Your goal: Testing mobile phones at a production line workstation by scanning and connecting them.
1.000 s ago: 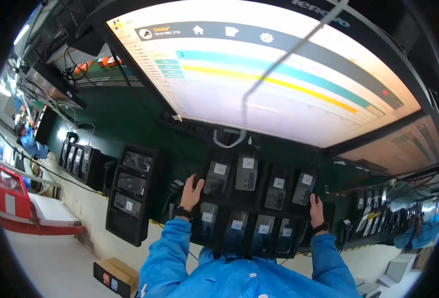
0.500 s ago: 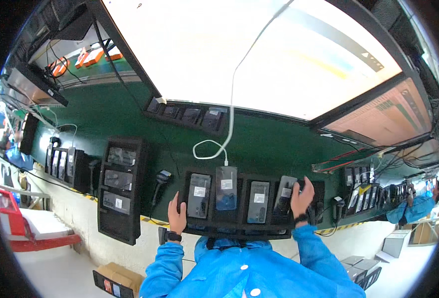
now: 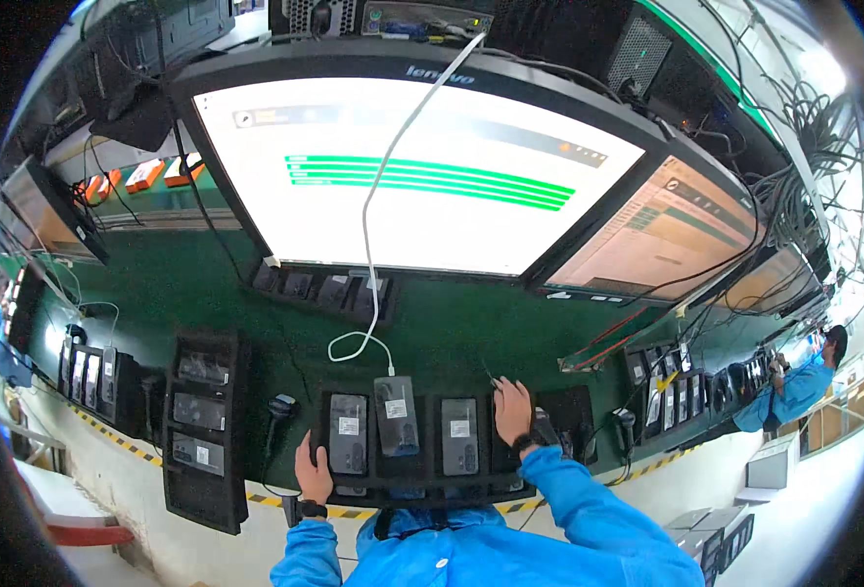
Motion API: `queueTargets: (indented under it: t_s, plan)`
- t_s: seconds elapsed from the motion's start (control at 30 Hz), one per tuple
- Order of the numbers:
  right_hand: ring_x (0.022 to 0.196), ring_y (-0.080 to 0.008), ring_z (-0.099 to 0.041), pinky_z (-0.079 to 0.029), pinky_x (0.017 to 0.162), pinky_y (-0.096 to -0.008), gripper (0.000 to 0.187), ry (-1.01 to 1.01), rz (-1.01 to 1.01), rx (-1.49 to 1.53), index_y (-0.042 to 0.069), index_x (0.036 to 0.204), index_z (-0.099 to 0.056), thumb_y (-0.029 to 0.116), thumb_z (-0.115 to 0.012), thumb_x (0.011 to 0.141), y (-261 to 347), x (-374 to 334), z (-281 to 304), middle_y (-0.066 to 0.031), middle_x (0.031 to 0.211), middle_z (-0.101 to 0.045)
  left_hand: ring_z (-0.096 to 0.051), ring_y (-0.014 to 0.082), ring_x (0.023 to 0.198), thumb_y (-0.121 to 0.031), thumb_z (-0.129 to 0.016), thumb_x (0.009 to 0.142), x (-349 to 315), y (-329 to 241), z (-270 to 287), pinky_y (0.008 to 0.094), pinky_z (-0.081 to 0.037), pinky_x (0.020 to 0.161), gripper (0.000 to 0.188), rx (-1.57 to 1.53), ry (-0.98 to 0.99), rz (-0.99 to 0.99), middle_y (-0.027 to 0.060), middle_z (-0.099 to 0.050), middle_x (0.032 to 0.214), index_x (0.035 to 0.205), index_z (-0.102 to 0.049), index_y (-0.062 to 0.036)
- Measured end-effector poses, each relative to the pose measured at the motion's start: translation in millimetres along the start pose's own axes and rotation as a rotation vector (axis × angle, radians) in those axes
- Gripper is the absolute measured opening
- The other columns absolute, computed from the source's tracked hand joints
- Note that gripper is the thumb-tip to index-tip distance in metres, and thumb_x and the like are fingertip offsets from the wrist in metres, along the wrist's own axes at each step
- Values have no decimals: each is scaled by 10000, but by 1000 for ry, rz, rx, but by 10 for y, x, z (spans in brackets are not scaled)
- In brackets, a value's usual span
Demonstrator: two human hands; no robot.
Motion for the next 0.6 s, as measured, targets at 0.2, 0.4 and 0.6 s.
queueTargets:
  t_s: [0.2,0.4,0.6]
  plan:
    - [931,-378,-550,-440,805,-457,275,-403,-411,-164,-16,1075,-570,170,-438,922,-839,-753,662,-212,1055,-579,-532,384,1100,-210,-530,913,-30,57,27,404,-406,950,382,68,-72,12,221,-570,1186,1233,-527,-2]
    - [944,-318,-549,-429,815,-392,441,20,-1006,441,-10,1155,-430,173,-655,823,-2078,-2048,-330,-178,1027,-538,-540,385,1090,-232,-526,919,-45,218,26,405,-417,936,391,122,-81,66,229,-574,1175,1232,-524,1]
    - [658,-161,-467,-419,609,-298,242,58,-996,942,76,956,-394,36,-538,766,-1965,-1831,-350,-47,801,-446,-551,404,1068,-294,-498,936,-1,258,-30,422,-427,917,427,142,-17,72,242,-580,1162,1236,-514,10]
Point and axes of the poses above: each hand's wrist, its own x-axis towards the middle knuckle, its own z-axis out of the back of the hand, y = z × x, the point moved 9 cm from there along x, towards the middle knuckle
